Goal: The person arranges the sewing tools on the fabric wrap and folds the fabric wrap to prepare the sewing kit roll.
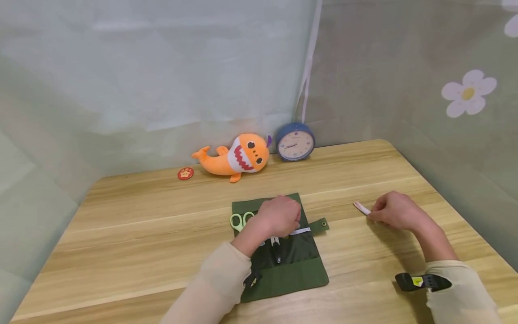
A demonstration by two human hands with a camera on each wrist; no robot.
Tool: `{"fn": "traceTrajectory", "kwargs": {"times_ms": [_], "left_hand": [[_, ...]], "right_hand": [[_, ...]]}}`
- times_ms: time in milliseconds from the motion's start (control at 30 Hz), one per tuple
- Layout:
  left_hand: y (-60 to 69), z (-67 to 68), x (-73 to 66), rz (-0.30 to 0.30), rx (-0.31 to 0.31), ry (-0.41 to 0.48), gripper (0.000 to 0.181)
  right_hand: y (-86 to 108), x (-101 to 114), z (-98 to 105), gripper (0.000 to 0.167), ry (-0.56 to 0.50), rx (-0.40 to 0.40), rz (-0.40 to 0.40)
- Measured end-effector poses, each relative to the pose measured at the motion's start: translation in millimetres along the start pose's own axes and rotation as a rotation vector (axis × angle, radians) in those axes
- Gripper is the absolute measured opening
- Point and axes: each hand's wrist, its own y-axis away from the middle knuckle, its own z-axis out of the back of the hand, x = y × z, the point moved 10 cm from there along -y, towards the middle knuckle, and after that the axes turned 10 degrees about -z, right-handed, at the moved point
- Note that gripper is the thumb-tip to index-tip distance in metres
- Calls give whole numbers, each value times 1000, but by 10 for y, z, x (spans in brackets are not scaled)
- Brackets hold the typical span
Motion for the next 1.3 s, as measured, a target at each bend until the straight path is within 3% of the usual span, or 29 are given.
{"fn": "traceTrajectory", "kwargs": {"times_ms": [267, 667, 900, 1067, 1167, 1300], "left_hand": [[-69, -146, 53, 10, 17, 29, 53], [-63, -199, 66, 15, -22, 52, 41], [-101, -252, 88, -14, -35, 79, 51], [-99, -252, 75, -3, -26, 92, 52], [-191, -345, 149, -4, -22, 81, 51], [-402, -579, 347, -19, -29, 77, 49]], "right_hand": [[-20, 161, 33, 17, -119, -14, 21], [-107, 472, 4, 21, -337, 32, 22], [-112, 712, -10, 21, -387, 47, 108], [-125, 884, -43, 21, -448, 68, 170], [-135, 968, -64, 25, -465, 70, 188], [-145, 1082, -131, 28, -475, 78, 219]]}}
